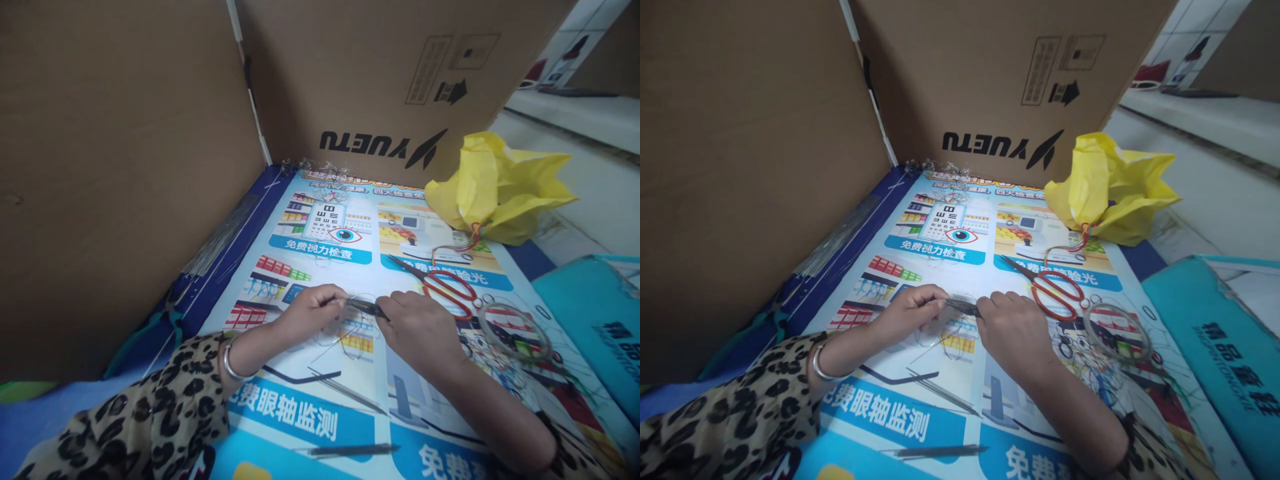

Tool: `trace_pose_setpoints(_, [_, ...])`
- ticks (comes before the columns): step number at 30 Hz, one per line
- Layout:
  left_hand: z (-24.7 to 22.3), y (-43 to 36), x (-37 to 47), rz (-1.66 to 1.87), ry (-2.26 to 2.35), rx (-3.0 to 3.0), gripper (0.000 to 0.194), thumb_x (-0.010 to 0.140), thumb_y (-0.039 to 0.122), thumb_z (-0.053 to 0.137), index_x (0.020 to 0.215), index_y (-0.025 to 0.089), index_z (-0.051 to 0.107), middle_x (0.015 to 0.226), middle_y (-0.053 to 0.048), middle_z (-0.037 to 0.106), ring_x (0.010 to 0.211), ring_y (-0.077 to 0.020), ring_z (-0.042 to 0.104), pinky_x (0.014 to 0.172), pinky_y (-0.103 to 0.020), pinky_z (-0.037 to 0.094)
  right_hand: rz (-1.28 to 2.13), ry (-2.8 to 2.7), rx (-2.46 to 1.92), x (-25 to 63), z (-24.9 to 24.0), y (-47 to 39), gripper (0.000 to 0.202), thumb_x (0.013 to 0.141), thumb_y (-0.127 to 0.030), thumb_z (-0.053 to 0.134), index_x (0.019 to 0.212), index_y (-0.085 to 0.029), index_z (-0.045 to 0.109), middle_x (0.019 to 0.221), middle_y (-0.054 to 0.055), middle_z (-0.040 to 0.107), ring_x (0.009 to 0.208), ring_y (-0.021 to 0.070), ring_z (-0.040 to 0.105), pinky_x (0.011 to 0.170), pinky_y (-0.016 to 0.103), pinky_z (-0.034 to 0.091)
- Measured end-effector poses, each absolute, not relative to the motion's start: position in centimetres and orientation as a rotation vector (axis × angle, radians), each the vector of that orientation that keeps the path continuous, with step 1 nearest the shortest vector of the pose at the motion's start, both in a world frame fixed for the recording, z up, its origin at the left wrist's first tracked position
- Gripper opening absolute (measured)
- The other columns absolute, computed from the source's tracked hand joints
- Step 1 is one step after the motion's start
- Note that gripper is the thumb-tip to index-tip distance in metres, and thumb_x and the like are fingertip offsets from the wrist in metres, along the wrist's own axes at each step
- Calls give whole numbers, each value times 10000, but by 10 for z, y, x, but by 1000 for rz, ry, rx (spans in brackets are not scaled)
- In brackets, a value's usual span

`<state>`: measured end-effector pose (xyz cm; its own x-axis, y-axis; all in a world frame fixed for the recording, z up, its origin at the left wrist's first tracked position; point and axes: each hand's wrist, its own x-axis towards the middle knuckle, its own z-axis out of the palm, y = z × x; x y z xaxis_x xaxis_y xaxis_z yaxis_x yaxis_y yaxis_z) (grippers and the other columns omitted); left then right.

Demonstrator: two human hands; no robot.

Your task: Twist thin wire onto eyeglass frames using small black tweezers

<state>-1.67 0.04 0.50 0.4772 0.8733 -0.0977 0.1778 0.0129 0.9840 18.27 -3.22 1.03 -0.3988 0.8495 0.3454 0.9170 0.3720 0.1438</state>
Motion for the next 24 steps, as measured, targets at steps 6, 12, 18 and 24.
trace_pose_setpoints(6, [2, 2, -18, 715, 877, 1459, 180, 808, 304, 497, 819, 147, 586, 577, 36, 469, 526, -56, 401, 503, -187, 327, -405, -2419, -1611, 183, 9, -31, 165, 802, -267, 479, 696, -206, 591, 649, 3, 585, 666, 144, 506, 616, 280, 236])
trace_pose_setpoints(12, [0, 4, -20, 684, 839, 1403, 242, 810, 375, 500, 828, 146, 577, 542, 46, 396, 495, -58, 338, 469, -199, 260, -330, -2419, -1672, 183, 9, -33, 181, 808, -283, 465, 702, -209, 593, 660, -2, 603, 655, 138, 522, 575, 270, 226])
trace_pose_setpoints(18, [2, 4, -20, 686, 847, 1430, 238, 809, 379, 506, 793, 151, 568, 573, 36, 434, 528, -64, 372, 496, -196, 302, -322, -2394, -1688, 185, 8, -32, 173, 805, -265, 469, 732, -208, 615, 676, 4, 610, 661, 131, 524, 568, 266, 233])
trace_pose_setpoints(24, [2, 3, -20, 724, 853, 1515, 239, 828, 365, 475, 793, 144, 560, 597, 30, 451, 560, -73, 394, 543, -198, 332, -351, -2410, -1611, 188, 10, -29, 172, 804, -257, 475, 720, -201, 614, 672, 16, 594, 696, 146, 514, 628, 270, 259])
